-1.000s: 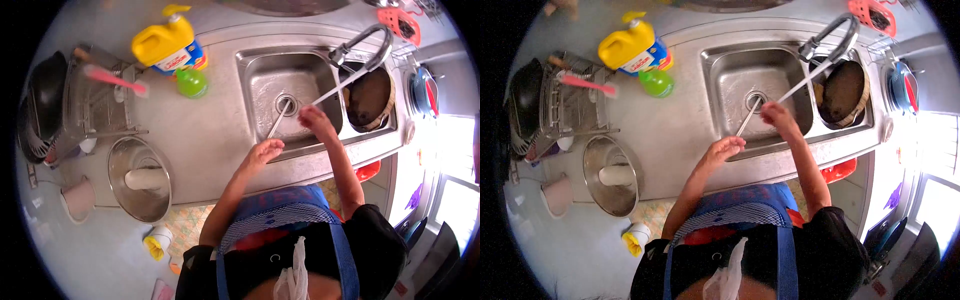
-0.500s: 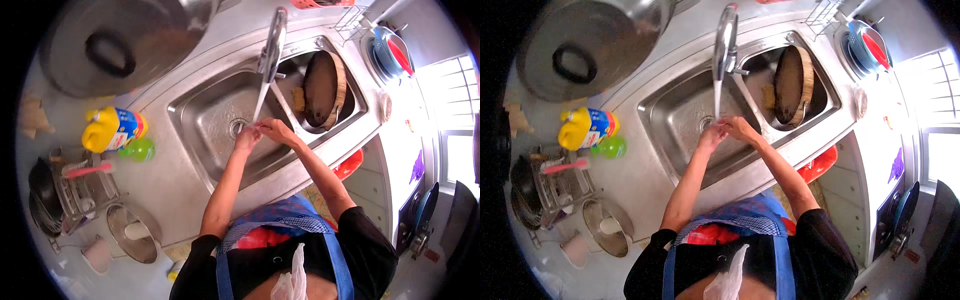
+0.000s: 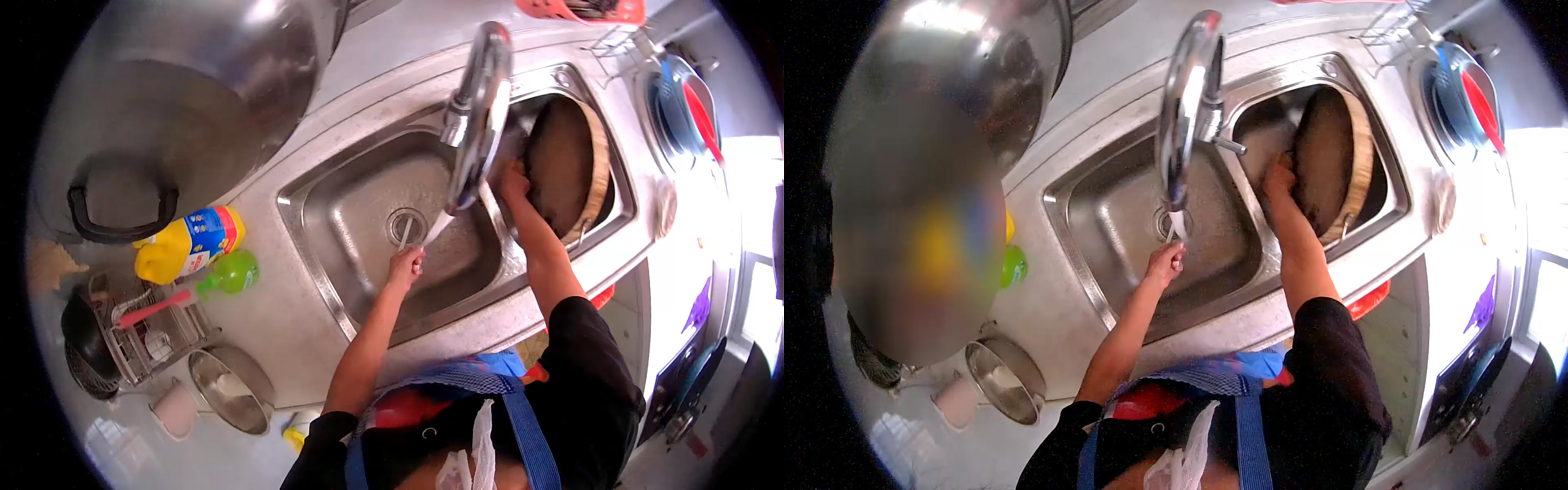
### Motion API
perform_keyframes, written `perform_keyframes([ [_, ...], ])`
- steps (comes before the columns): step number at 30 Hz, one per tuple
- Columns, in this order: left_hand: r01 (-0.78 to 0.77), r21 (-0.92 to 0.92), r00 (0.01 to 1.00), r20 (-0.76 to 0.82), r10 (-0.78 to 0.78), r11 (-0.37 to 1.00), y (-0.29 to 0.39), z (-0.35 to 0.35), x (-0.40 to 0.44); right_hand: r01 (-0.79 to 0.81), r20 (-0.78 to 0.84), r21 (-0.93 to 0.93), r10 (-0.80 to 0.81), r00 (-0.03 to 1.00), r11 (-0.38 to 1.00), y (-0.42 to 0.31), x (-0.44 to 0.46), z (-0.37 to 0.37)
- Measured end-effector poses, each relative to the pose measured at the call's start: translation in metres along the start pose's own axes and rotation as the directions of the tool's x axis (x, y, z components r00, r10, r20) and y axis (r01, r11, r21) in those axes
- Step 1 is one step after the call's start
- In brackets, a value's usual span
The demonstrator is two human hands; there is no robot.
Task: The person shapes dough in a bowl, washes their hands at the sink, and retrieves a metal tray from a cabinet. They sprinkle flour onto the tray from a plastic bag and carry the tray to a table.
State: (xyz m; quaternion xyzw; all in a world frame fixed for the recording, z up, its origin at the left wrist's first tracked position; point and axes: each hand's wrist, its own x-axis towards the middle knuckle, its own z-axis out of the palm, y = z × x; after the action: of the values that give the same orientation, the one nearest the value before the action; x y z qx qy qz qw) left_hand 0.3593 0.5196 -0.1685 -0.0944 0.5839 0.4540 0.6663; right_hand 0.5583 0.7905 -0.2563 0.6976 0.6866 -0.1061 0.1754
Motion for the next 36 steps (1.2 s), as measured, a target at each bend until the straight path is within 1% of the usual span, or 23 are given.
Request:
perform_keyframes([
  [2, -0.02, -0.102, 0.996, 0.083, 0.029, 0.995, -0.003, -0.012, 0.004, 0.141, -0.038, -0.075, -0.144, 0.989, 0.987, 0.0, -0.01, -0.014],
  [3, -0.009, -0.118, 0.997, 0.069, 0.017, 0.993, -0.006, -0.015, 0.008, 0.185, -0.037, 0.032, -0.183, 0.982, 0.982, 0.008, -0.002, -0.011],
  [4, -0.009, -0.227, 0.985, 0.168, 0.048, 0.974, -0.007, -0.015, 0.016, 0.305, 0.008, -0.064, -0.305, 0.952, 0.95, 0.015, 0.008, -0.011],
  [5, -0.006, -0.331, 0.959, 0.265, 0.099, 0.944, -0.004, -0.013, 0.025, 0.267, -0.07, 0.051, -0.263, 0.962, 0.962, 0.012, -0.011, -0.038],
  [6, -0.002, -0.339, 0.96, 0.263, 0.097, 0.941, -0.002, -0.012, 0.031, 0.232, -0.144, 0.166, -0.209, 0.967, 0.958, 0.007, -0.047, -0.093],
  [8, 0.037, -0.469, 0.95, 0.29, 0.114, 0.882, 0.001, -0.002, 0.043, 0.407, -0.421, 0.323, -0.256, 0.87, 0.854, 0.001, -0.128, -0.165],
  [9, 0.041, -0.476, 0.948, 0.296, 0.116, 0.879, 0.0, 0.002, 0.05, 0.452, -0.38, 0.438, -0.295, 0.877, 0.777, 0.001, -0.156, -0.177],
  [10, 0.013, -0.482, 0.954, 0.269, 0.134, 0.876, -0.002, 0.003, 0.059, 0.479, -0.343, 0.549, -0.338, 0.876, 0.685, -0.001, -0.181, -0.181],
  [12, -0.017, -0.488, 0.955, 0.249, 0.159, 0.872, -0.009, 0.005, 0.06, 0.446, -0.198, 0.606, -0.418, 0.887, 0.658, -0.014, -0.228, -0.166],
  [14, 0.02, -0.503, 0.869, 0.435, 0.233, 0.864, -0.018, 0.003, 0.051, 0.634, -0.386, 0.623, -0.524, 0.759, 0.458, -0.036, -0.258, -0.127],
  [16, 0.054, -0.511, 0.741, 0.596, 0.309, 0.858, -0.025, 0.002, 0.043, 0.698, -0.461, 0.53, -0.527, 0.714, 0.482, -0.063, -0.277, -0.098],
  [17, 0.069, -0.511, 0.665, 0.664, 0.343, 0.857, -0.027, 0.001, 0.04, 0.702, -0.465, 0.526, -0.529, 0.71, 0.48, -0.071, -0.282, -0.089],
  [21, 0.034, -0.502, 0.665, 0.657, 0.355, 0.864, -0.039, -0.004, 0.039, 0.482, -0.312, 0.743, -0.397, 0.863, 0.464, -0.103, -0.296, -0.065],
  [23, 0.007, -0.568, 0.894, 0.372, 0.249, 0.823, -0.021, 0.012, -0.004, 0.347, -0.213, 0.828, -0.326, 0.921, 0.441, -0.111, -0.292, -0.049],
  [24, -0.013, -0.597, 0.962, 0.21, 0.172, 0.802, -0.019, 0.019, -0.021, 0.347, -0.213, 0.828, -0.324, 0.922, 0.442, -0.112, -0.281, -0.03],
  [26, -0.046, -0.565, 0.965, 0.187, 0.183, 0.824, -0.019, 0.024, -0.031, 0.339, -0.205, 0.783, -0.298, 0.932, 0.522, -0.117, -0.253, 0.005],
  [27, -0.076, -0.531, 0.969, 0.16, 0.188, 0.844, -0.022, 0.022, -0.034, 0.259, -0.072, 0.771, -0.324, 0.943, 0.582, -0.113, -0.264, -0.025],
  [28, -0.08, -0.53, 0.968, 0.16, 0.192, 0.844, -0.022, 0.02, -0.036, 0.262, -0.076, 0.772, -0.326, 0.942, 0.579, -0.112, -0.261, -0.028],
  [30, -0.118, -0.423, 0.945, 0.229, 0.232, 0.898, -0.029, 0.016, -0.039, 0.224, 0.088, 0.672, -0.376, 0.922, 0.706, -0.107, -0.25, -0.021],
  [31, -0.121, -0.424, 0.943, 0.233, 0.237, 0.898, -0.03, 0.016, -0.039, 0.228, 0.081, 0.672, -0.376, 0.923, 0.705, -0.108, -0.246, -0.017],
  [33, -0.15, -0.435, 0.909, 0.294, 0.297, 0.888, -0.032, 0.019, -0.04, 0.196, 0.131, 0.585, -0.331, 0.934, 0.787, -0.105, -0.238, -0.009],
  [34, -0.145, -0.437, 0.908, 0.296, 0.295, 0.887, -0.034, 0.021, -0.04, 0.195, 0.132, 0.582, -0.328, 0.935, 0.79, -0.102, -0.233, -0.004],
  [36, -0.215, -0.378, 0.885, 0.314, 0.343, 0.9, -0.028, 0.026, -0.05, 0.252, 0.035, 0.58, -0.333, 0.942, 0.774, -0.101, -0.226, -0.009],
])
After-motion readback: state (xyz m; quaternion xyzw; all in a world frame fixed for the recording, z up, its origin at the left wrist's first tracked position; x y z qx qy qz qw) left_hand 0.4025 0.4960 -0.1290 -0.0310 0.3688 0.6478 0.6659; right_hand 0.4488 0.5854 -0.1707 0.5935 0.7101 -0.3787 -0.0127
